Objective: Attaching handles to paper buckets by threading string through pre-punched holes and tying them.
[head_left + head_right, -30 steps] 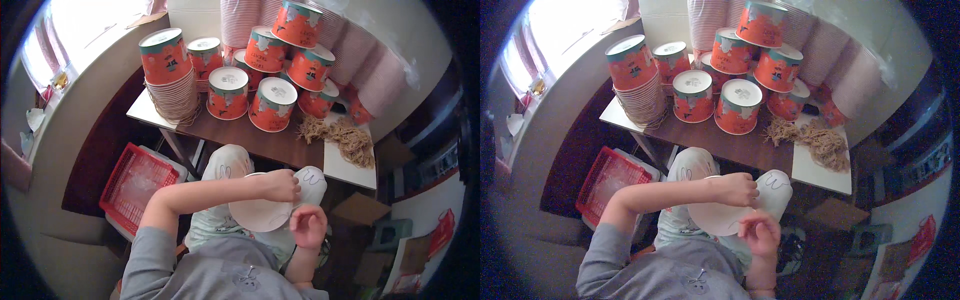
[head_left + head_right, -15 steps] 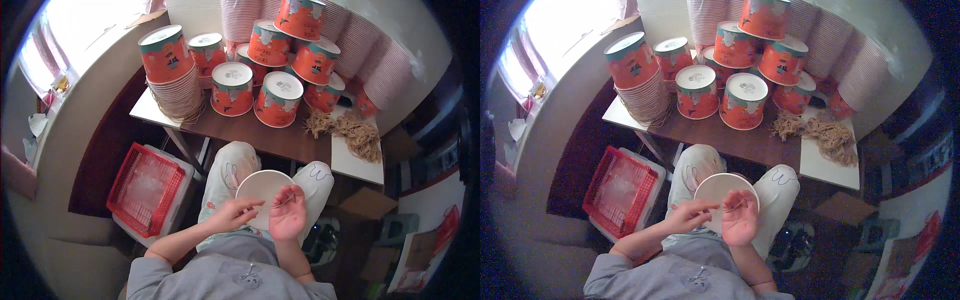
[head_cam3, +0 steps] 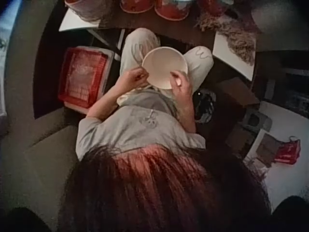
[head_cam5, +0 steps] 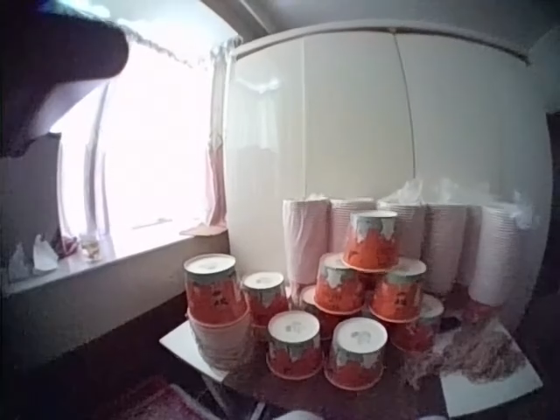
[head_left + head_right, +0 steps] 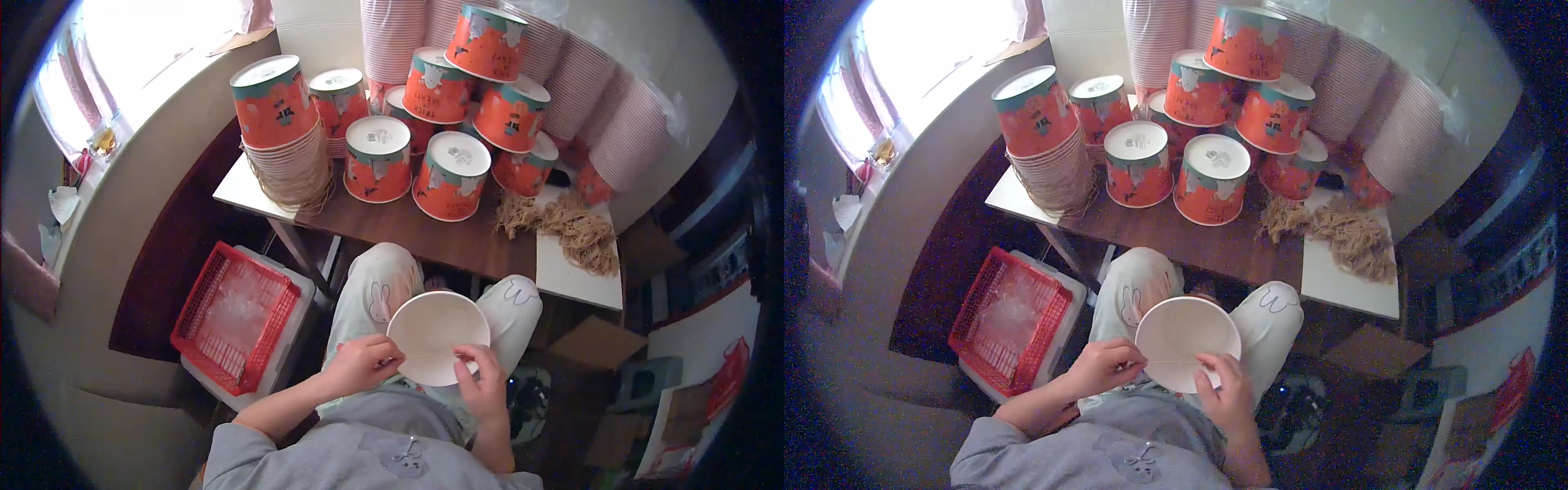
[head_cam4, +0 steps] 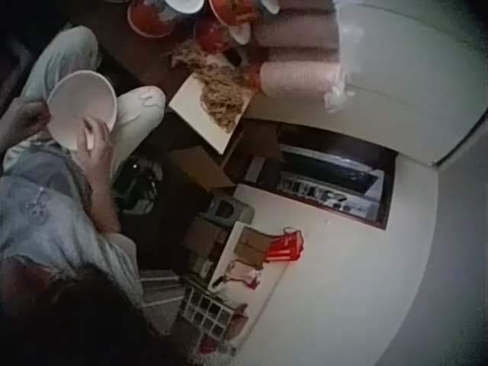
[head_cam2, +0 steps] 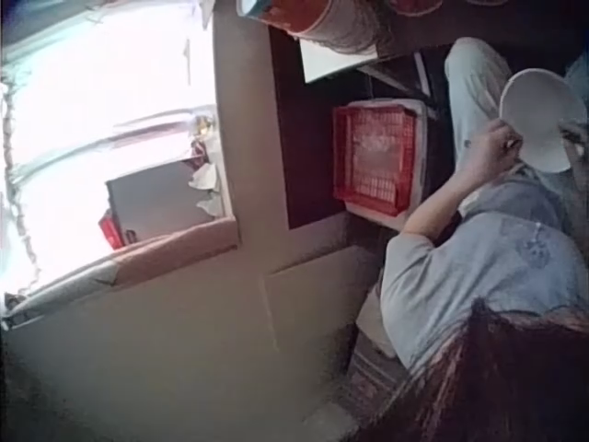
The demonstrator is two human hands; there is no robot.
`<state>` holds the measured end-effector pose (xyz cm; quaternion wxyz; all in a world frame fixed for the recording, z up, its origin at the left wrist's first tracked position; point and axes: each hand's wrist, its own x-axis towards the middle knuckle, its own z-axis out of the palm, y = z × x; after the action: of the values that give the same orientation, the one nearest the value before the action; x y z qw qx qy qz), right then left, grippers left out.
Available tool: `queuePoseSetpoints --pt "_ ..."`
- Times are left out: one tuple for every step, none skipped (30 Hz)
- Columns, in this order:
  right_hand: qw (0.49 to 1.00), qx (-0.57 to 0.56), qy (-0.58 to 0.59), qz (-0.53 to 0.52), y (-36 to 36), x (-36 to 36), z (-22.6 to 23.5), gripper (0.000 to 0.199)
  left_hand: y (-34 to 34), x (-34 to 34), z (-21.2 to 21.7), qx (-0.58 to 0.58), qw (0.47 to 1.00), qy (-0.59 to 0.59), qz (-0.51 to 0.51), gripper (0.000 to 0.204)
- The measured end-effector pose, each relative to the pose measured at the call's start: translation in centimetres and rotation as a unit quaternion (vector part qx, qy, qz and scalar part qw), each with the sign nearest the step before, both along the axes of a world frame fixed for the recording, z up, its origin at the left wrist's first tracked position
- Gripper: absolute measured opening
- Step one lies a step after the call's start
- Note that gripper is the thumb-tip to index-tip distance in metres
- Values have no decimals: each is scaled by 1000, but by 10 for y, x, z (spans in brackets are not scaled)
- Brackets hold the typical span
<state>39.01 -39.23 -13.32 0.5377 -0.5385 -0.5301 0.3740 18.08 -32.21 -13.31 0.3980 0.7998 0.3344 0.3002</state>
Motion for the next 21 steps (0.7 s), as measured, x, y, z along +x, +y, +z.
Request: queuePoseSetpoints --pt "985 -76 -152 -1 -6 1 8 20 0 -2 0 30 999 17 -2 8" --pt "942 -149 -299 0 -10 1 13 20 0 -3 -1 60 998 33 -4 10" --pt "938 -149 -312 7 -12 0 14 22 -1 -4 0 59 998 35 -5 10" --pt "939 -151 -310 4 -11 -3 14 22 -2 -5 0 120 991 58 -6 11" --pt "941 -45 -335 7 -7 -9 15 23 -3 -5 1 180 980 79 -6 13" --pt "932 61 -358 10 -2 -17 15 25 -4 -5 1 180 980 81 -9 13" --pt "947 79 -309 34 6 -27 13 27 -5 -5 0 196 976 93 -9 13" --pt "948 78 -308 32 11 -35 4 27 -6 -5 0 213 971 106 -8 13" --pt "968 57 -233 73 16 -42 -7 26 -6 -6 -1 213 971 107 -10 13" --pt "980 37 -157 116 22 -47 -18 26 -5 -7 -1 223 967 122 -6 13" --pt "988 -25 -97 117 25 -52 -26 22 -4 -8 -2 233 963 137 -3 13" --pt "988 -24 -96 118 27 -52 -29 22 -1 -8 -3 234 962 138 -3 13" --pt "986 -72 -65 135 30 -53 -29 21 -1 -10 -4 232 961 152 -1 13" --pt "981 -120 -35 151 31 -54 -28 19 -1 -11 -5 231 959 165 0 13" --pt "980 -122 -33 153 32 -54 -33 19 0 -12 -5 228 959 167 1 13" --pt "984 -115 -32 128 33 -54 -39 18 1 -11 -4 228 959 166 2 13" --pt "988 -108 -32 104 33 -53 -42 16 2 -10 -4 228 960 165 3 13" --pt "988 -109 -32 103 34 -54 -41 16 3 -10 -5 228 960 164 2 13" --pt "990 -89 -68 87 37 -55 -40 14 4 -9 -7 211 965 154 17 14" --pt "990 -69 -103 72 41 -56 -38 12 7 -8 -9 194 970 143 33 14" --pt "990 -70 -103 71 46 -56 -38 12 11 -10 -13 171 975 135 54 14"
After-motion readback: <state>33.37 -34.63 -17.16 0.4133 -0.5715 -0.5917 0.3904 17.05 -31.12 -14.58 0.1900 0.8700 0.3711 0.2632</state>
